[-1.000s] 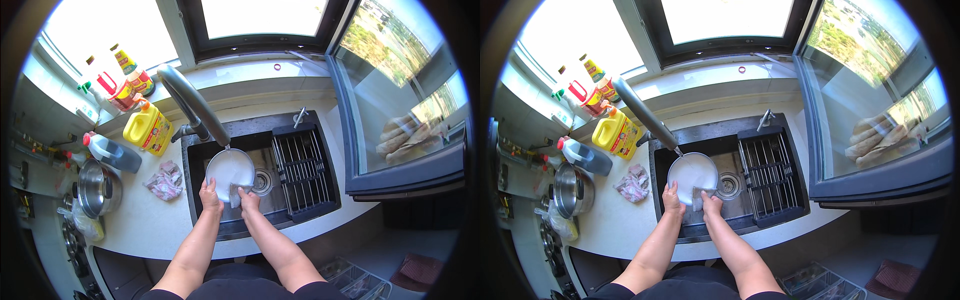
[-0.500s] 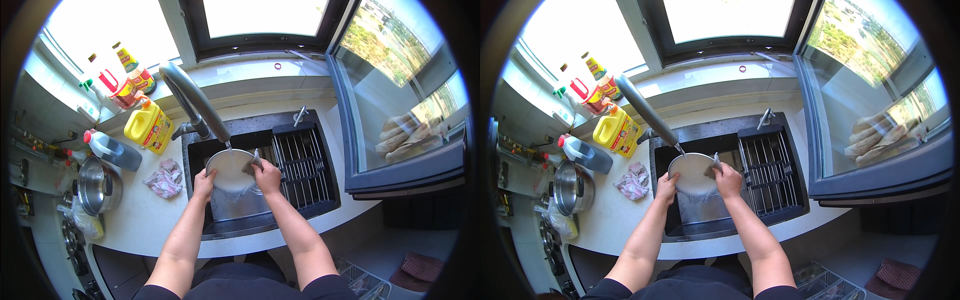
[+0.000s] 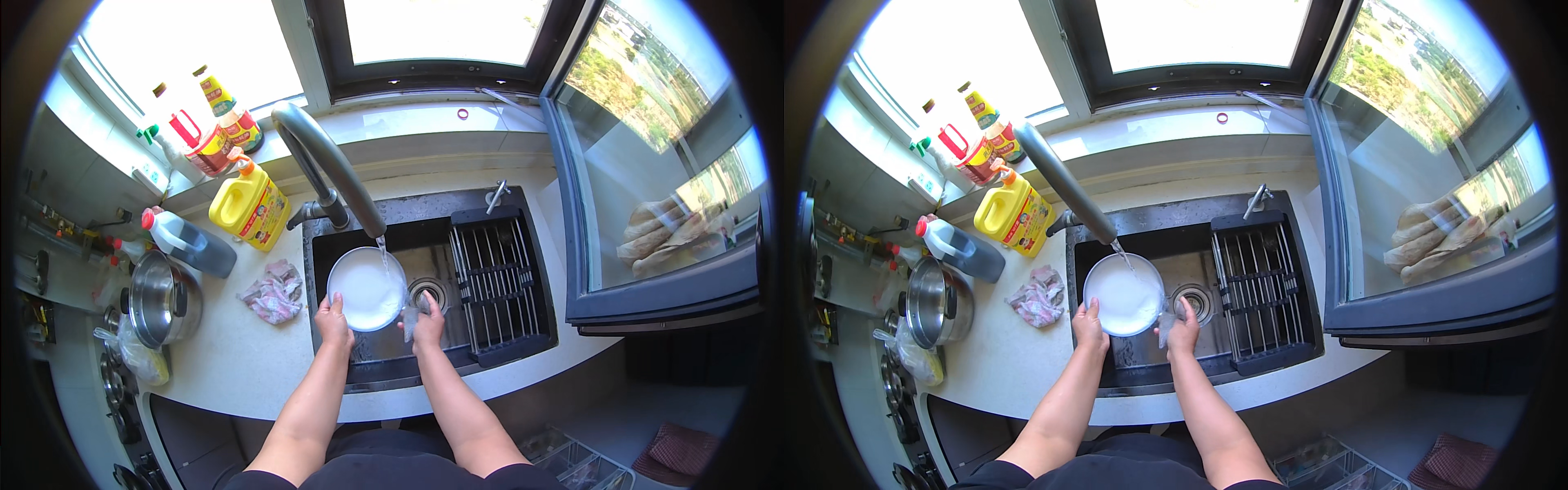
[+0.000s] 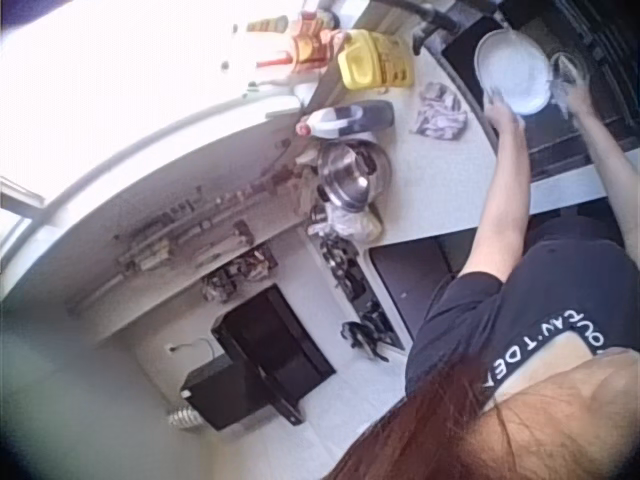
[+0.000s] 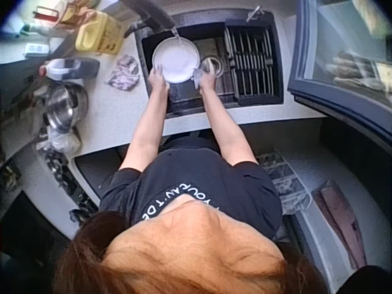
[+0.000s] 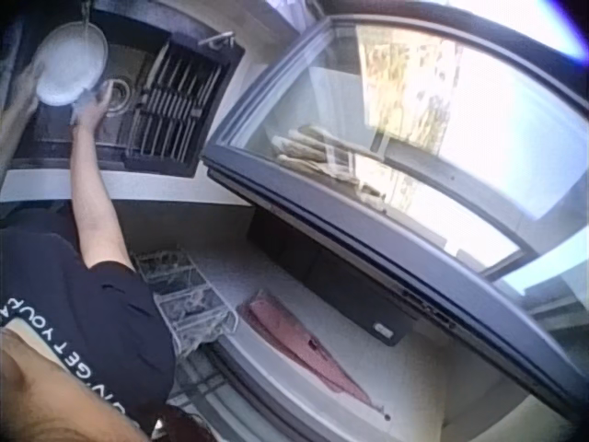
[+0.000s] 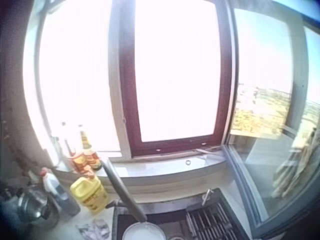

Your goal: The person washes a ceramic plate and a metal pot using a sponge under a running faucet, stores the plate in a pull-out drawer, and places the pot on a stove. The person removes a bundle of leafy greens and a red fruit from a plastic bag.

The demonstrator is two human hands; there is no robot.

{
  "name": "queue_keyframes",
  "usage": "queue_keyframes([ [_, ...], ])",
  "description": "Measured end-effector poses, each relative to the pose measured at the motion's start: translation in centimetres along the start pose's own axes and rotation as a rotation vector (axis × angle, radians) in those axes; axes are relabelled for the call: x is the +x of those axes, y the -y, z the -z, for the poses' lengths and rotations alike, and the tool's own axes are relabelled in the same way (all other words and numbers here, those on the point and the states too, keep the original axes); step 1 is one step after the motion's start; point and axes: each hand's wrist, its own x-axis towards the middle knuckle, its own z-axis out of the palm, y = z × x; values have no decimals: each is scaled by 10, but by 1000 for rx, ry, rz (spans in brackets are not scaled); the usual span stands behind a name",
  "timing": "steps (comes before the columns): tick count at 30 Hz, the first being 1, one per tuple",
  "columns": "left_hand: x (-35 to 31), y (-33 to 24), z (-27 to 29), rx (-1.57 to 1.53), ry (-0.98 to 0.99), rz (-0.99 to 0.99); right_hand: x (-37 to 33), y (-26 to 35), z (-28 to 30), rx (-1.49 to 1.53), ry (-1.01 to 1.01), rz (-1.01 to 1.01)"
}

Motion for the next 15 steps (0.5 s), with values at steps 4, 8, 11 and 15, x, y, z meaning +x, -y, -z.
queue_keyframes([
  [4, -8, -17, 2, 87, 23, -110, 21, 0, -6, 72, 47, -86],
  [8, -11, -14, 4, 133, -5, -76, 36, 24, -42, 408, 185, -365],
  [11, -13, -12, 3, 87, -37, -27, 49, 33, -49, 640, 447, -634],
  [15, -14, -13, -1, 45, -28, 26, 33, 39, -72, 372, 464, -505],
])
